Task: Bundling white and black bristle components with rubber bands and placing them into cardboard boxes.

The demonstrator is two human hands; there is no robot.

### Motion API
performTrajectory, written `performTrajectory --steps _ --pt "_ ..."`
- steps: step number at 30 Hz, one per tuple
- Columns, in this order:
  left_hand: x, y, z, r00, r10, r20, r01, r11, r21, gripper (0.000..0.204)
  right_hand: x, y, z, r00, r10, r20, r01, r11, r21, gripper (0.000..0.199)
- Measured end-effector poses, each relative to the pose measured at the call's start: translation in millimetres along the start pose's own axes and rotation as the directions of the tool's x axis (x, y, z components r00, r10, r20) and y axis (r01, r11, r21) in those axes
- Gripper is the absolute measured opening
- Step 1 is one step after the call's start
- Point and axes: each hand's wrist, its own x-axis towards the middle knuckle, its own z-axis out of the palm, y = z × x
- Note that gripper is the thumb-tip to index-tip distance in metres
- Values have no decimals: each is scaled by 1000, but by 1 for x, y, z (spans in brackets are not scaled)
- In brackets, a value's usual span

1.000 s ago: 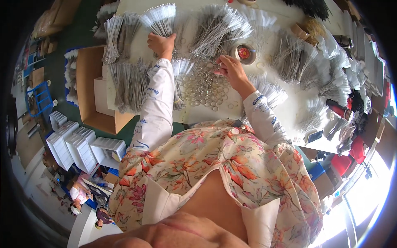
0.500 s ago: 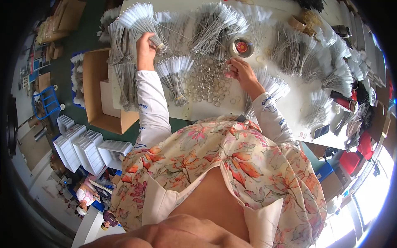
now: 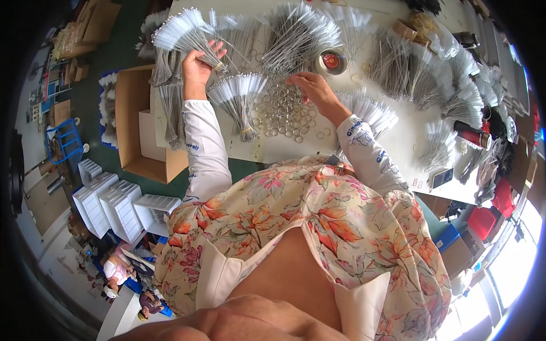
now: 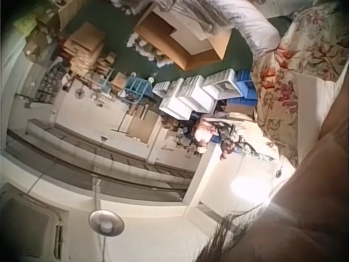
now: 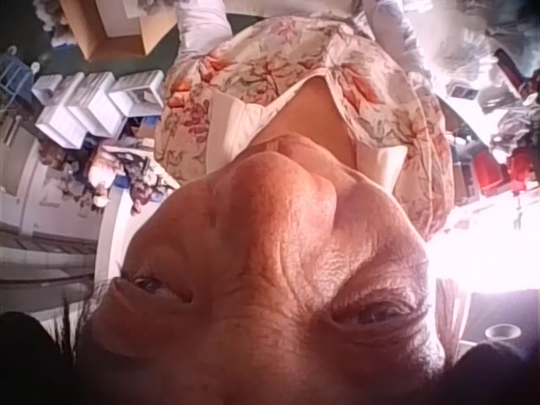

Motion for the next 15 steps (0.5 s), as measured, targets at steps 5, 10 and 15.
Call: performTrajectory --steps 5,10,15 --pt "-11 8 2 995 23 100 -12 994 -104 61 27 -40 21 980 -199 8 188 913 -363 41" --pt "-12 5 5 968 25 249 17 986 -167 69 87 -83 52 939 -331 89 316 733 -602 67" --pt "-14 5 -1 972 -56 229 99 978 -181 67 135 -99 81 932 -253 259 361 699 -618 89"
